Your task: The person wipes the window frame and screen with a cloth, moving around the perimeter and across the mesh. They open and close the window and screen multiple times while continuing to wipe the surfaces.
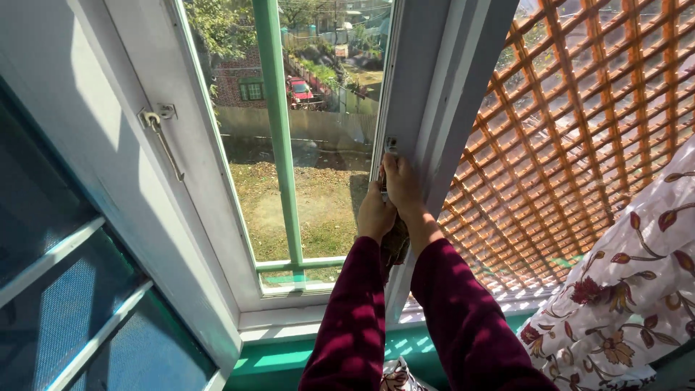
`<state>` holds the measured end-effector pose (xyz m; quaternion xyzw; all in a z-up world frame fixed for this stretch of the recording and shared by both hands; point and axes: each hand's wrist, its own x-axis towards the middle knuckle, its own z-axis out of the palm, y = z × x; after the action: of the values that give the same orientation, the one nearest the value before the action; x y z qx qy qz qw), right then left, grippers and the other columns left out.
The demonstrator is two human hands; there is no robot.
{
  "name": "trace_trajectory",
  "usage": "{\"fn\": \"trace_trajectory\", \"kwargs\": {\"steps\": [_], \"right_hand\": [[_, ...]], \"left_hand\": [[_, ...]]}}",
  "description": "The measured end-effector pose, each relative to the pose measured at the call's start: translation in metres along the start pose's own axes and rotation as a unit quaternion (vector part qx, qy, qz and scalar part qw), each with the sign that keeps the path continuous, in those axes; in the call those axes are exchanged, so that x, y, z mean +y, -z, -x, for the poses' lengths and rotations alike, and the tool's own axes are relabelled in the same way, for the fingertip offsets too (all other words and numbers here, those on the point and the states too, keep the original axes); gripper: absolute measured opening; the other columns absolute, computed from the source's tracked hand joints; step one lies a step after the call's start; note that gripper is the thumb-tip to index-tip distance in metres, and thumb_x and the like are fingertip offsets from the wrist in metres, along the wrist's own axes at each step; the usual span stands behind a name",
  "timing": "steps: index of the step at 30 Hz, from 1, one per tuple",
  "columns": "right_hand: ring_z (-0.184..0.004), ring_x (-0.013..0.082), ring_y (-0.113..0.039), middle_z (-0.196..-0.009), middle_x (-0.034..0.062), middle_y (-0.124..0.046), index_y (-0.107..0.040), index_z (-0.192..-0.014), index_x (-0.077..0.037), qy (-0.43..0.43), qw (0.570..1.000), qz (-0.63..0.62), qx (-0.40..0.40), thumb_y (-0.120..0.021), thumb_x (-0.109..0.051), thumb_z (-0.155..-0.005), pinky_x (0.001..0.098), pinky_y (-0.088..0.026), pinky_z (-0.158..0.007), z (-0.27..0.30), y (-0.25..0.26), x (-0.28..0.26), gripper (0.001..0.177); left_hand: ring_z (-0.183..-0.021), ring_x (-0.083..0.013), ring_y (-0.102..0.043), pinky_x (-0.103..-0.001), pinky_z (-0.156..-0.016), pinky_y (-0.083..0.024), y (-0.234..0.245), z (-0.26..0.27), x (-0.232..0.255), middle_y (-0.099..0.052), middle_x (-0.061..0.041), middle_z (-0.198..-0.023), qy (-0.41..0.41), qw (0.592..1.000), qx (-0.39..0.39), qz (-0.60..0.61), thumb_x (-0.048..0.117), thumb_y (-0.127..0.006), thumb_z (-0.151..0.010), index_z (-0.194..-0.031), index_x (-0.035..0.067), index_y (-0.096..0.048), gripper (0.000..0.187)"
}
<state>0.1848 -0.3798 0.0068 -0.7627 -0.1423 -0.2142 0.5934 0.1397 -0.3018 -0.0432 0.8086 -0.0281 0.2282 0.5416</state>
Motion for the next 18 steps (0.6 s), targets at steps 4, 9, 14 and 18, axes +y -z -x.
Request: {"fn": "trace_trajectory", "kwargs": {"steps": [4,9,14,18], "right_hand": [[-0.062,0.0145,-0.057,-0.069,0.0024,-0.059,-0.062,-0.081,-0.005,-0.013,1.0,0.017,0.002,-0.051,-0.038,-0.105,0.0341,-0.049,-0.064,-0.006,0.0,0.005,0.042],[-0.068,0.0109,-0.056,-0.077,-0.0015,-0.059,-0.062,-0.092,-0.008,0.037,0.995,-0.093,-0.022,-0.052,-0.035,-0.105,0.0303,-0.048,-0.066,0.001,-0.003,0.024,0.031],[-0.07,0.0093,-0.052,-0.079,-0.0023,-0.057,-0.059,-0.088,-0.007,0.088,0.989,-0.112,-0.047,-0.051,-0.036,-0.109,0.0275,-0.046,-0.066,-0.005,0.001,0.014,0.037],[-0.065,0.0102,-0.051,-0.074,-0.001,-0.055,-0.057,-0.085,-0.008,0.02,0.998,-0.06,-0.025,-0.049,-0.036,-0.109,0.0277,-0.045,-0.063,0.018,0.0,0.003,0.039]], "left_hand": [[-0.099,-0.0444,-0.07,-0.053,-0.084,-0.053,-0.004,-0.006,-0.003,-0.072,-0.026,-0.104,0.003,1.0,-0.005,-0.008,0.021,-0.057,-0.095,-0.124,0.003,-0.053,0.034],[-0.094,-0.044,-0.07,-0.053,-0.079,-0.053,-0.004,0.002,-0.014,-0.072,-0.024,-0.103,-0.03,0.999,0.018,-0.013,0.016,-0.056,-0.094,-0.123,0.004,-0.055,0.031],[-0.092,-0.0415,-0.071,-0.052,-0.076,-0.055,-0.005,0.0,-0.005,-0.072,-0.022,-0.101,-0.031,0.999,0.038,0.017,0.015,-0.054,-0.093,-0.122,0.005,-0.054,0.031],[-0.093,-0.0413,-0.071,-0.052,-0.078,-0.053,-0.005,0.018,-0.001,-0.073,-0.023,-0.101,-0.026,0.999,0.045,0.009,0.018,-0.06,-0.095,-0.121,0.004,-0.056,0.029]]}}
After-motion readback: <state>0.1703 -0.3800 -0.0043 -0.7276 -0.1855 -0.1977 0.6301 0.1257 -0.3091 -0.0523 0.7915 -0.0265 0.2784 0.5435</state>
